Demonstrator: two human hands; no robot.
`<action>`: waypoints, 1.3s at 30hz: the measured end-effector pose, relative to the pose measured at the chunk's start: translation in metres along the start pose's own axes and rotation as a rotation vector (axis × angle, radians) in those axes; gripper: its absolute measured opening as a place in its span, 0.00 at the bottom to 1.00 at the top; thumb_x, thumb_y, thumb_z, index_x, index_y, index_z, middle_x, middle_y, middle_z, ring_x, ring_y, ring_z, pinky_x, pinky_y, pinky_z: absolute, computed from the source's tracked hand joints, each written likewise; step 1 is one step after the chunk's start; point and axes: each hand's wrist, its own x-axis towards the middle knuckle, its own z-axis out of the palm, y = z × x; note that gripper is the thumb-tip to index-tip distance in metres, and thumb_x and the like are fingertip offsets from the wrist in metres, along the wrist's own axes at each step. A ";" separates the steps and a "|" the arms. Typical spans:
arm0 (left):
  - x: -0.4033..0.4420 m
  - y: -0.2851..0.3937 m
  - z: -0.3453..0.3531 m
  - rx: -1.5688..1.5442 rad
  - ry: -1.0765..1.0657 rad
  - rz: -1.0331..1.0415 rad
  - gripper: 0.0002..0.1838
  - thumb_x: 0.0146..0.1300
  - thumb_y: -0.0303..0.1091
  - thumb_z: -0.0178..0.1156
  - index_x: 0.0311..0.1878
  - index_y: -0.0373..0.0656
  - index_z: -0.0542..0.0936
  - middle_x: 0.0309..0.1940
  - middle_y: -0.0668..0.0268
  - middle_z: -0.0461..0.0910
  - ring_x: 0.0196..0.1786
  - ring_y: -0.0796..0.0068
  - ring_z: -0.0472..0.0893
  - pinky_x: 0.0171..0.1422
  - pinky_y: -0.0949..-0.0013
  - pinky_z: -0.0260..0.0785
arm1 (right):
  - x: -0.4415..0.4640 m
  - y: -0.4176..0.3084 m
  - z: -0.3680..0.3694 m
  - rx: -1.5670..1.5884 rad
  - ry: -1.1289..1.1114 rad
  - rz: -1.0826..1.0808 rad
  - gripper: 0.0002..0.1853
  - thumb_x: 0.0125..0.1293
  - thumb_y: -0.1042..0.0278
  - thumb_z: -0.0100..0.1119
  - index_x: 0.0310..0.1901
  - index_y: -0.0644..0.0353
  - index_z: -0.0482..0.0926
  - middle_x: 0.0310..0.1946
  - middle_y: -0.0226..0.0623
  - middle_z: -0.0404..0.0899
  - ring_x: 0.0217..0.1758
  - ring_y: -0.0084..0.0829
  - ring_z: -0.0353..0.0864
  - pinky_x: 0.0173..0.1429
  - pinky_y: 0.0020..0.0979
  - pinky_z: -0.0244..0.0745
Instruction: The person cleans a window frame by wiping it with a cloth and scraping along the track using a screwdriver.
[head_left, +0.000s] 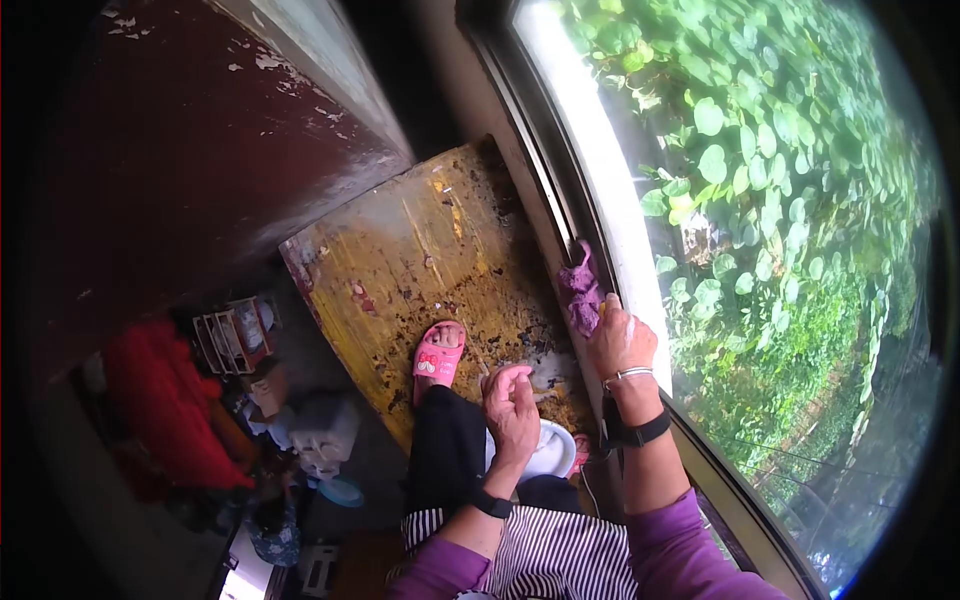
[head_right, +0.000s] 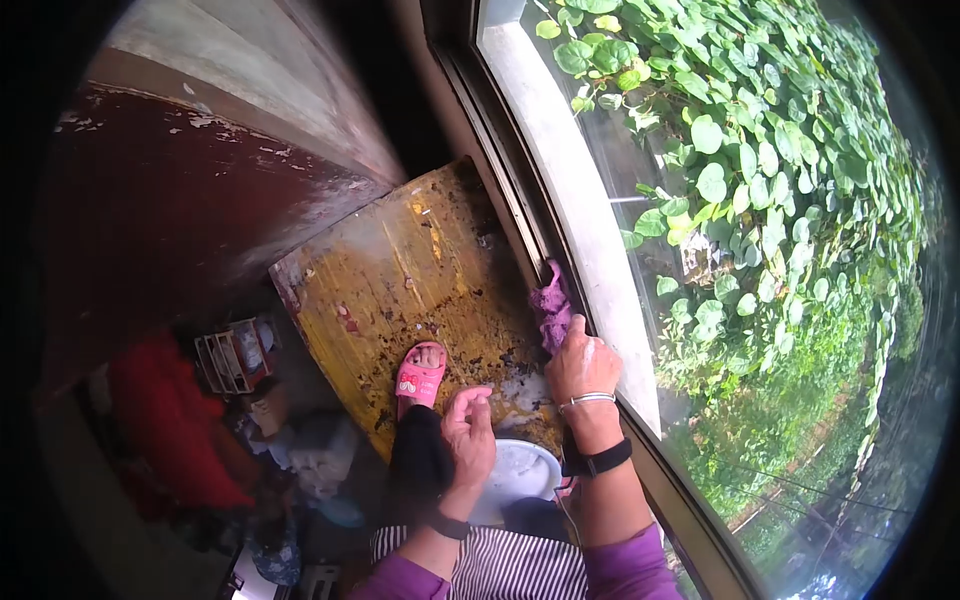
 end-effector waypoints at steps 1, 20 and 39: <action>-0.001 -0.001 0.000 0.007 -0.003 0.011 0.04 0.58 0.26 0.50 0.35 0.40 0.75 0.35 0.64 0.76 0.39 0.68 0.73 0.43 0.68 0.65 | -0.004 -0.001 -0.002 -0.004 0.057 -0.004 0.12 0.53 0.71 0.47 0.40 0.65 0.71 0.26 0.49 0.77 0.30 0.45 0.79 0.33 0.41 0.73; -0.012 -0.009 0.012 0.068 -0.059 0.007 0.05 0.59 0.28 0.50 0.35 0.40 0.75 0.33 0.63 0.75 0.37 0.67 0.73 0.41 0.69 0.66 | 0.016 0.040 0.067 0.238 0.415 -0.233 0.28 0.51 0.72 0.52 0.58 0.54 0.66 0.21 0.41 0.72 0.22 0.40 0.75 0.27 0.38 0.71; 0.019 0.025 0.008 0.013 -0.058 -0.026 0.05 0.59 0.28 0.51 0.34 0.40 0.76 0.33 0.64 0.77 0.39 0.68 0.74 0.43 0.69 0.66 | 0.117 -0.060 -0.055 0.079 0.328 -0.345 0.23 0.53 0.71 0.48 0.52 0.66 0.66 0.23 0.45 0.77 0.28 0.45 0.78 0.32 0.42 0.73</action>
